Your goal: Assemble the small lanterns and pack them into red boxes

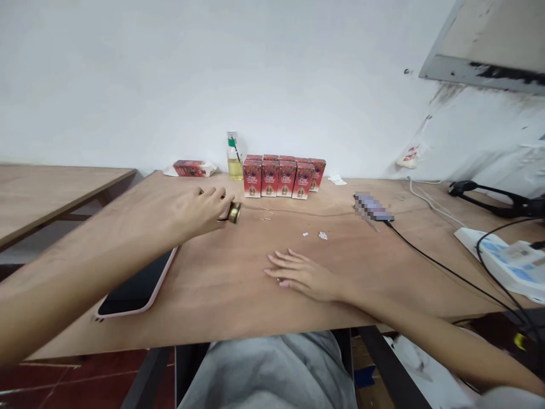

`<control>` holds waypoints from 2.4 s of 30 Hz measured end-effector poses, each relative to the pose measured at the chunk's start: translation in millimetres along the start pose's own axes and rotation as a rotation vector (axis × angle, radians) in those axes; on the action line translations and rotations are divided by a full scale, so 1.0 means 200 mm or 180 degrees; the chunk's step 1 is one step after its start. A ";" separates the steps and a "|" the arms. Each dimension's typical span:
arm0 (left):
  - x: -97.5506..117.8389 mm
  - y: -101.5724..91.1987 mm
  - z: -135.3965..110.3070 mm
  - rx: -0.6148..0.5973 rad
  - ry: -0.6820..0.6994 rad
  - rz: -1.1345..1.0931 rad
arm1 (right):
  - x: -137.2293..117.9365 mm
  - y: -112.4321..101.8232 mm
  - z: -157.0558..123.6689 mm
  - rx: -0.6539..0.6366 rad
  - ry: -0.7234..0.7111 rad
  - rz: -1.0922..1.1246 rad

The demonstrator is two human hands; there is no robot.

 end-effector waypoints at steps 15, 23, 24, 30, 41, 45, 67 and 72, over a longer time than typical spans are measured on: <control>0.29 -0.04 -0.19 0.1122 -0.1372 -0.3497 | -0.03 -0.08 -0.16 0.0854 0.0483 -0.0455; 0.33 -0.06 -0.21 0.1431 -0.0869 -0.3180 | -0.31 0.01 -0.38 0.0748 -0.0244 -0.1021; 0.34 -0.07 -0.21 0.1492 -0.0729 -0.3132 | -0.34 0.01 -0.41 0.0859 -0.0401 -0.1114; 0.39 -0.09 -0.23 0.1631 -0.0421 -0.3018 | -0.46 -0.01 -0.49 0.1067 -0.1033 -0.1064; 0.44 -0.04 -0.22 0.1034 -0.0062 -0.3158 | -0.37 -0.57 -0.13 0.2597 -0.0584 -0.0898; 0.47 -0.07 -0.22 0.0772 0.0274 -0.3344 | -0.33 -0.54 -0.02 0.2490 -0.1232 -0.1269; 0.54 -0.04 -0.19 -0.0034 0.0679 -0.3468 | -0.30 -0.45 0.02 0.1929 -0.1268 -0.1465; 0.50 -0.07 -0.19 0.0108 0.0556 -0.3499 | -0.19 -0.47 -0.04 0.2284 -0.0578 -0.0777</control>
Point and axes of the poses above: each hand's wrist, its own z-axis towards the middle knuckle, its own y-axis out of the palm, x = y × z, the point moved 8 cm from there along z, towards the middle knuckle, and after that the axes turned 7 degrees about -y, right-handed, at the moved point
